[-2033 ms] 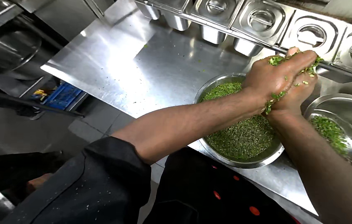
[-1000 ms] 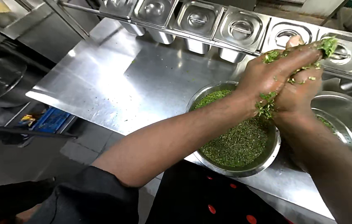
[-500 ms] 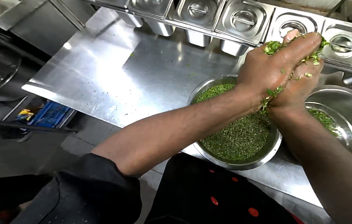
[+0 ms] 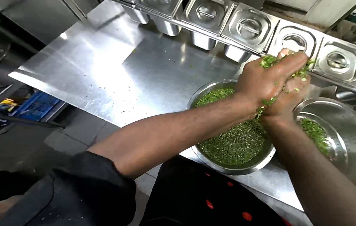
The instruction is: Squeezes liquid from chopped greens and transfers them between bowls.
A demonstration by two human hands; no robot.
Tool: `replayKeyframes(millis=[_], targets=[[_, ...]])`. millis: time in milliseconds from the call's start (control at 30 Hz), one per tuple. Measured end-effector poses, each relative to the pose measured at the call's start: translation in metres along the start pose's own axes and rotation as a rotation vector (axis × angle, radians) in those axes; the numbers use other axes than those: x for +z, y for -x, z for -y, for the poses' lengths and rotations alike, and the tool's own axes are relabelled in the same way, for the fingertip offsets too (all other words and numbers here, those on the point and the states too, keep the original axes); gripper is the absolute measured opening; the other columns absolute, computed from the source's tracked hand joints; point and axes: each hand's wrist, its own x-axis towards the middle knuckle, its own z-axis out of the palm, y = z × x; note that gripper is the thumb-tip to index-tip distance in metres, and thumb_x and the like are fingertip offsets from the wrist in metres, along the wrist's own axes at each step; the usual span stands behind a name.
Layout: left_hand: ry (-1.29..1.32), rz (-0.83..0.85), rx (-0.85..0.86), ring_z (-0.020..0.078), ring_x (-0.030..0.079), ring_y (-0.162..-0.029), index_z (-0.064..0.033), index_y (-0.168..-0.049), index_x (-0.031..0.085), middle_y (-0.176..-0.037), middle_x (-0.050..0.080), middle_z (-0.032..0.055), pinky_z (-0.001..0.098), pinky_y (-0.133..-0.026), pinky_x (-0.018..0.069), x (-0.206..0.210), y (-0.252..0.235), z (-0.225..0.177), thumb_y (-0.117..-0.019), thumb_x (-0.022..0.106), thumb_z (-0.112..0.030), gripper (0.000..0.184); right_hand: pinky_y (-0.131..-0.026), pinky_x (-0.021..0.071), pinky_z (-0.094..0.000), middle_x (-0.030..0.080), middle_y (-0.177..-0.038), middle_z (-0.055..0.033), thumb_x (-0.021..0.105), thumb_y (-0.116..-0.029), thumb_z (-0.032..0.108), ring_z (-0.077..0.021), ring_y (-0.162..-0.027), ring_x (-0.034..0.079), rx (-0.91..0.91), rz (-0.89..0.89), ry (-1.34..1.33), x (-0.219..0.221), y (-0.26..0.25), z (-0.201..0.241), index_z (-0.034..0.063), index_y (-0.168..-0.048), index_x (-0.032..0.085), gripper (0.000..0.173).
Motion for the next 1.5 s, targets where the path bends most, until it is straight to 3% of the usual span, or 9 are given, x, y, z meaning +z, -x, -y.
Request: replayKeyframes(millis=[167,367,433,533,700,867,1000,1300,1500], targets=[[0.085,-0.039,-0.03,0.0102,0.062,-0.07,-0.0083,-0.093,0.065,-0.077,0.064,0.0016,0.0307,-0.063,0.0545,-0.006,0.008,0.02,-0.1003,0.055,-0.026,0.022,-0.074,0.0585,-0.0212,0.068,-0.082,0.0088,0.047,-0.0949,0.001,0.0023,-0.078,0.066,0.173,0.034,-0.062,-0.002,0.022,-0.009,0.0094,-0.099,0.062,0.018],[-0.097,-0.062,-0.49,0.0252,0.064,-0.101,-0.0095,-0.131,0.06,-0.113,0.067,0.0138,0.0485,-0.084,0.0539,-0.019,0.013,0.058,-0.1057,0.048,-0.048,0.048,-0.093,0.0503,-0.0443,0.063,-0.122,-0.0148,0.04,-0.1111,0.03,-0.0215,-0.108,0.06,0.914,-0.001,0.037,-0.021,0.045,-0.034,0.0034,-0.135,0.057,0.039],[-0.077,-0.026,-0.513,0.0211,0.067,-0.094,-0.0162,-0.131,0.062,-0.11,0.069,0.0082,0.0419,-0.076,0.057,-0.031,0.017,0.066,-0.108,0.039,-0.048,0.045,-0.063,0.0541,-0.0292,0.065,-0.089,0.0008,0.039,-0.1084,0.048,-0.0081,-0.074,0.062,1.032,-0.08,-0.158,-0.042,0.045,-0.039,0.0182,-0.116,0.064,0.04],[-0.04,-0.078,-0.526,0.0273,0.062,-0.117,-0.0108,-0.141,0.055,-0.134,0.063,0.0112,0.0478,-0.091,0.0524,-0.067,0.016,0.082,-0.111,0.038,-0.035,0.042,-0.04,0.047,-0.0246,0.056,-0.061,0.0026,0.035,-0.1069,0.053,-0.0076,-0.046,0.054,1.0,-0.15,-0.568,-0.088,0.029,-0.043,0.0182,-0.088,0.061,0.047],[0.046,-0.131,-0.462,0.027,0.068,-0.11,-0.0076,-0.13,0.06,-0.126,0.068,0.0105,0.0469,-0.084,0.0569,-0.105,0.028,0.104,-0.1096,0.032,-0.029,0.041,-0.043,0.0534,-0.03,0.064,-0.063,-0.0015,0.038,-0.1019,0.06,-0.0126,-0.049,0.062,0.691,-0.29,-0.877,-0.21,0.003,-0.042,0.0174,-0.081,0.066,0.056],[0.099,-0.101,-0.363,0.022,0.071,-0.105,-0.0101,-0.123,0.06,-0.118,0.072,0.005,0.0433,-0.084,0.0597,-0.12,0.043,0.116,-0.1082,0.022,-0.023,0.043,-0.065,0.0615,-0.0365,0.072,-0.093,-0.0044,0.032,-0.1104,0.042,-0.0152,-0.08,0.071,0.628,-0.564,-0.353,-0.305,0.011,-0.02,0.0159,-0.118,0.062,0.041],[0.219,-0.167,-0.323,0.0185,0.072,-0.104,-0.0143,-0.118,0.062,-0.114,0.074,0.0009,0.0408,-0.083,0.0613,-0.126,0.06,0.117,-0.1102,0.02,-0.026,0.045,-0.08,0.0567,-0.0439,0.067,-0.118,-0.0097,0.062,-0.1011,0.019,-0.0207,-0.098,0.065,0.873,-0.478,0.298,-0.351,0.021,-0.02,0.0144,-0.14,0.056,0.039],[0.277,-0.159,-0.294,0.02,0.072,-0.106,-0.0153,-0.114,0.066,-0.114,0.075,0.0022,0.0413,-0.087,0.0612,-0.12,0.084,0.116,-0.1109,0.021,-0.027,0.047,-0.095,0.0468,-0.0684,0.065,-0.124,-0.0253,0.052,-0.1056,0.049,-0.0415,-0.114,0.063,0.723,-0.219,0.982,-0.361,-0.017,0.017,0.0064,-0.133,0.063,0.052],[0.302,-0.185,-0.304,0.0201,0.073,-0.105,-0.0154,-0.114,0.066,-0.115,0.076,0.003,0.04,-0.084,0.0623,-0.117,0.085,0.121,-0.1112,0.022,-0.026,0.046,-0.097,0.0536,-0.0553,0.065,-0.131,-0.0133,0.07,-0.0874,-0.003,-0.0265,-0.118,0.063,0.465,-0.041,0.886,-0.346,-0.033,0.058,0.012,-0.134,0.063,0.05]])
